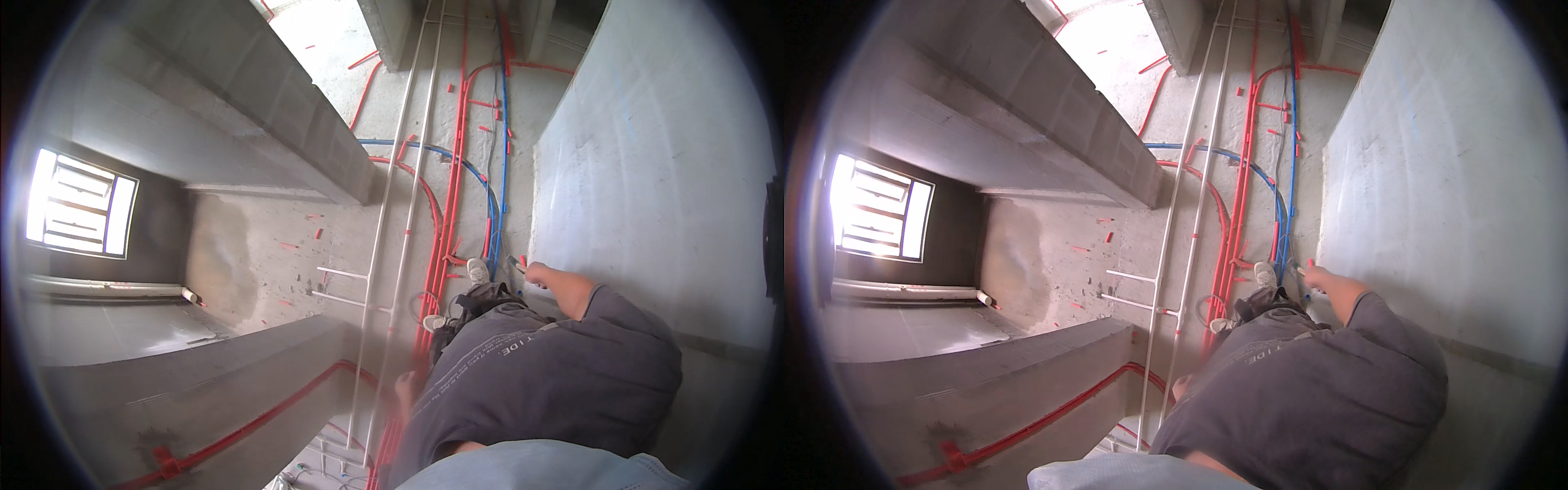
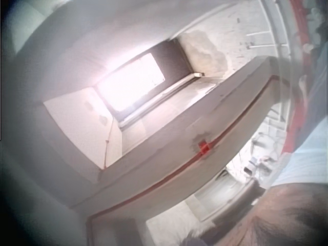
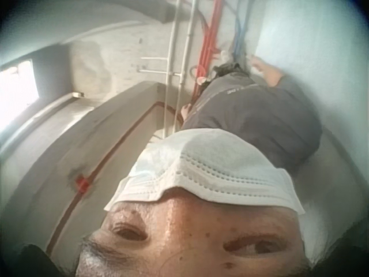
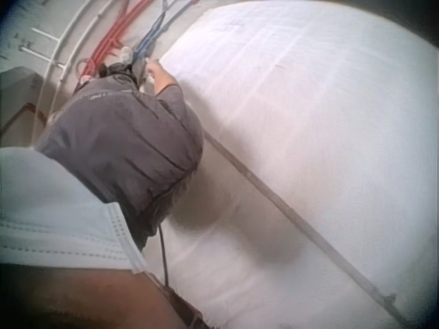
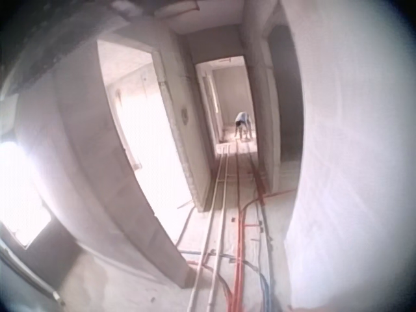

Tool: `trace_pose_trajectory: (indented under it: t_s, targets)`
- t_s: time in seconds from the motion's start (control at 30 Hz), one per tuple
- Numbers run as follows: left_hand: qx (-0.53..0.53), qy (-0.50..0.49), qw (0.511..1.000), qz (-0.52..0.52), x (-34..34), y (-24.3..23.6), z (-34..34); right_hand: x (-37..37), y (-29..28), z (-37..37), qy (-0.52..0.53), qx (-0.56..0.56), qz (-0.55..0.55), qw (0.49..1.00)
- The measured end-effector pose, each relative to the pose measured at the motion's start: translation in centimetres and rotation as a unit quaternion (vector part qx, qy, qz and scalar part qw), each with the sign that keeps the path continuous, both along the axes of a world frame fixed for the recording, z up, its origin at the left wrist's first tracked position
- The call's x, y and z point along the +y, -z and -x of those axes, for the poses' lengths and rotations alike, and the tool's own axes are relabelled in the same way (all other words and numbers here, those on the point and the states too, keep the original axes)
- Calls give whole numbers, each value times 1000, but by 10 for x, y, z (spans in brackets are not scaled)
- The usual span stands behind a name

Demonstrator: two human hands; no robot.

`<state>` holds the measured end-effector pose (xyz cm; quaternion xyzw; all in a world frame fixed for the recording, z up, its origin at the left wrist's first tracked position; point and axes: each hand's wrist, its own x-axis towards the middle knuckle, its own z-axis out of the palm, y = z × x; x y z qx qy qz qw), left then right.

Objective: The person secures white PVC pipes to a concrete wall using red plastic clips and a hammer. They repeatedly position the clips over the pipes and tap them into place while moving along the wall.

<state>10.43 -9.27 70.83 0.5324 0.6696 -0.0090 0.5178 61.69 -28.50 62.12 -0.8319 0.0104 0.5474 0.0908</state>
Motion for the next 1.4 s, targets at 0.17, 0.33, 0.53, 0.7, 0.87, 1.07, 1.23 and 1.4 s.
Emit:
trace_pose_trajectory:
  t_s: [0.17,0.33,0.53,0.7,0.87,1.07,1.23,1.4]
  targets:
    - [-22,79,995,-63,-1,75,64,-1,-4,31,-48,7,48,998]
    - [-60,81,993,-58,0,89,94,-10,-8,60,-37,-17,61,997]
    - [-91,-108,990,5,-3,103,125,-9,-31,95,-8,-28,30,999]
    - [-107,-153,978,91,1,136,177,-4,-49,121,-46,-42,31,998]
    - [-90,-151,984,-37,-25,146,199,-28,-8,120,-74,-58,-1,996]
    - [-124,-262,955,56,-41,106,164,-49,-13,110,-62,-61,11,996]
    - [-148,-239,955,91,-79,113,158,-25,-21,86,-165,-27,68,984]
    - [-106,-285,948,95,-115,109,150,26,1,59,-251,-3,85,964]
